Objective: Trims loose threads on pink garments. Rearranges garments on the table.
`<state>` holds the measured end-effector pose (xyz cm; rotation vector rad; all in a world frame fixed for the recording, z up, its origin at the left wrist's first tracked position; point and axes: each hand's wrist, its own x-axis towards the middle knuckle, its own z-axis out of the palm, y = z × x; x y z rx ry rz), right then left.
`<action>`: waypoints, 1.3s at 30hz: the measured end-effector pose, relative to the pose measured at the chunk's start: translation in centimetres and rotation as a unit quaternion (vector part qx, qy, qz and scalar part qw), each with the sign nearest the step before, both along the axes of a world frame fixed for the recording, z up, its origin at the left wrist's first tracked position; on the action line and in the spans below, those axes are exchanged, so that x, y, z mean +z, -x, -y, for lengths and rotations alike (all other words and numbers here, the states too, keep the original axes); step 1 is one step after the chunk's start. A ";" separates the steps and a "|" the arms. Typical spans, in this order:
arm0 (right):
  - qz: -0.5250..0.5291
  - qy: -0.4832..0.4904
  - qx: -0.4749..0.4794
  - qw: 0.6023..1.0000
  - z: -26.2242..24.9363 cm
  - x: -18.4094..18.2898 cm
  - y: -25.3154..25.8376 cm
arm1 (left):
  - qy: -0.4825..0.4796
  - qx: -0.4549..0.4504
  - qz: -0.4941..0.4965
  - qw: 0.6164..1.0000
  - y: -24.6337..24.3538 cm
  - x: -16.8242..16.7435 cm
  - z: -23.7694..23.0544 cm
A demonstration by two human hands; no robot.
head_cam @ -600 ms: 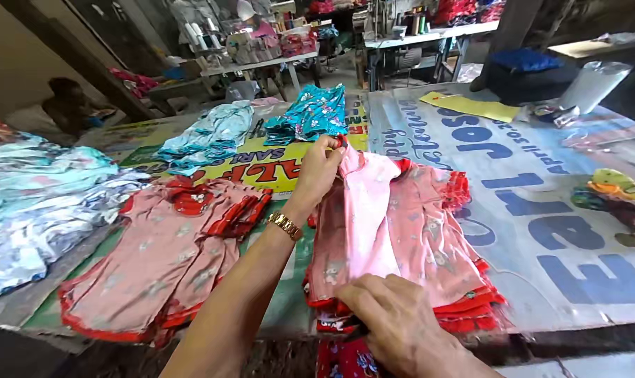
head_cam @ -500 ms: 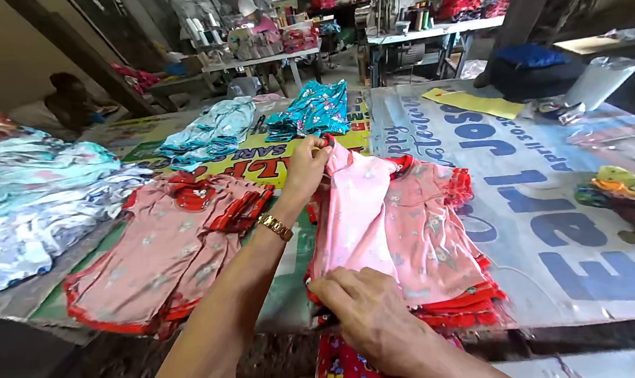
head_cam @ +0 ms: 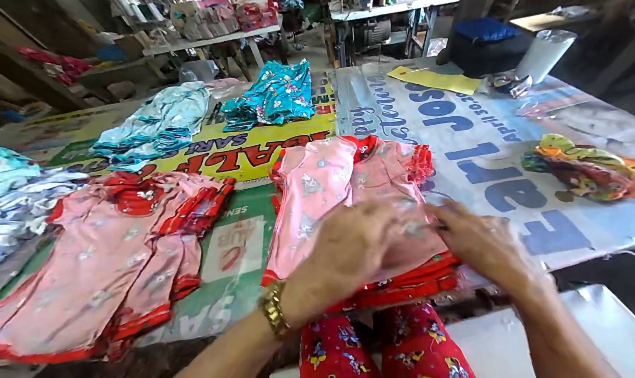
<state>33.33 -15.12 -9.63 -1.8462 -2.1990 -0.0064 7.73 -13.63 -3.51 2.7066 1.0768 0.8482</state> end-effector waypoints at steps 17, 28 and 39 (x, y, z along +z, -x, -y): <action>-0.403 -0.189 0.049 0.894 4.7 -0.3 1.0 | 0.276 -0.026 0.227 0.934 -4.0 -2.8 1.6; -0.241 -0.241 0.132 0.931 4.3 -1.6 7.4 | 0.218 -0.155 0.342 0.901 5.1 -1.0 1.7; -0.385 -0.105 0.263 0.879 5.1 -0.4 6.8 | -0.019 0.033 0.022 0.999 6.6 -7.1 6.8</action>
